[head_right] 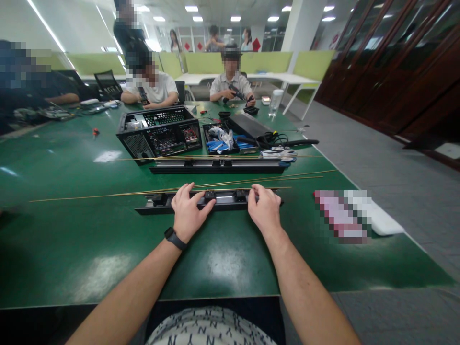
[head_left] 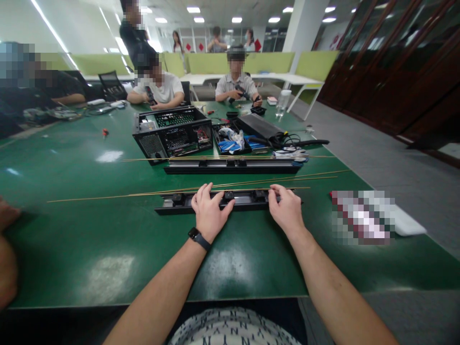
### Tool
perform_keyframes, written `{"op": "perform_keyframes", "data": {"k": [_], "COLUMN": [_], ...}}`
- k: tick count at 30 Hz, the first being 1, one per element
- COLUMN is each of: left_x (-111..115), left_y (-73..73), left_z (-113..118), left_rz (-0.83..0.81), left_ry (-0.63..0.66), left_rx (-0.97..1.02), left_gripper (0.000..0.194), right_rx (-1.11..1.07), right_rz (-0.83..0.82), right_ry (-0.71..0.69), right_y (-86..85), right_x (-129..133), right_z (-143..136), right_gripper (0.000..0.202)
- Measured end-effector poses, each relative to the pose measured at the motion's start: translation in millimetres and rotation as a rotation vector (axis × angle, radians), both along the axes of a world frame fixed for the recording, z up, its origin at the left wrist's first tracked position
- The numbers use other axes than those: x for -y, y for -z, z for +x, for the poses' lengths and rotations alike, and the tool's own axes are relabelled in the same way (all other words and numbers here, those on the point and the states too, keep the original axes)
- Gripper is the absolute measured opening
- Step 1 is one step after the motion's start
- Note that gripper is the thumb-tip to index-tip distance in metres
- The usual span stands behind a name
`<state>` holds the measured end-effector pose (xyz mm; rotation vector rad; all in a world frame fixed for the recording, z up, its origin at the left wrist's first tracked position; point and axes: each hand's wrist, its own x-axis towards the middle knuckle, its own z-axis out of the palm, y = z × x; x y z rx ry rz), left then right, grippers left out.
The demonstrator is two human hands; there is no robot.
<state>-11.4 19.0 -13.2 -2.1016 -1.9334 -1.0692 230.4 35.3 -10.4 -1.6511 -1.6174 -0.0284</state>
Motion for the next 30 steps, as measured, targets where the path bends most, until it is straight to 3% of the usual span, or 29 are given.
{"op": "perform_keyframes", "data": {"k": [10,22,30], "left_x": [-1.1,-1.5,-1.6], "left_y": [2.8,3.2,3.7], "left_z": [-0.5,-0.6,-0.8], "left_rz": [0.016,0.016,0.019], "left_ry": [-0.003,-0.006,-0.001], "left_rx": [-0.009,-0.014,-0.01], "left_gripper": [0.031,0.031,0.031], "right_rx": [0.017,0.016,-0.01], "right_rz": [-0.003,0.012,0.002], "right_ry": [0.103,-0.071,0.034], "right_y": [4.4,3.7,2.8], "right_x": [-3.0,-0.5,-1.8], "right_z": [6.6,-0.8,3.1], "right_gripper": [0.031,0.031,0.031]}}
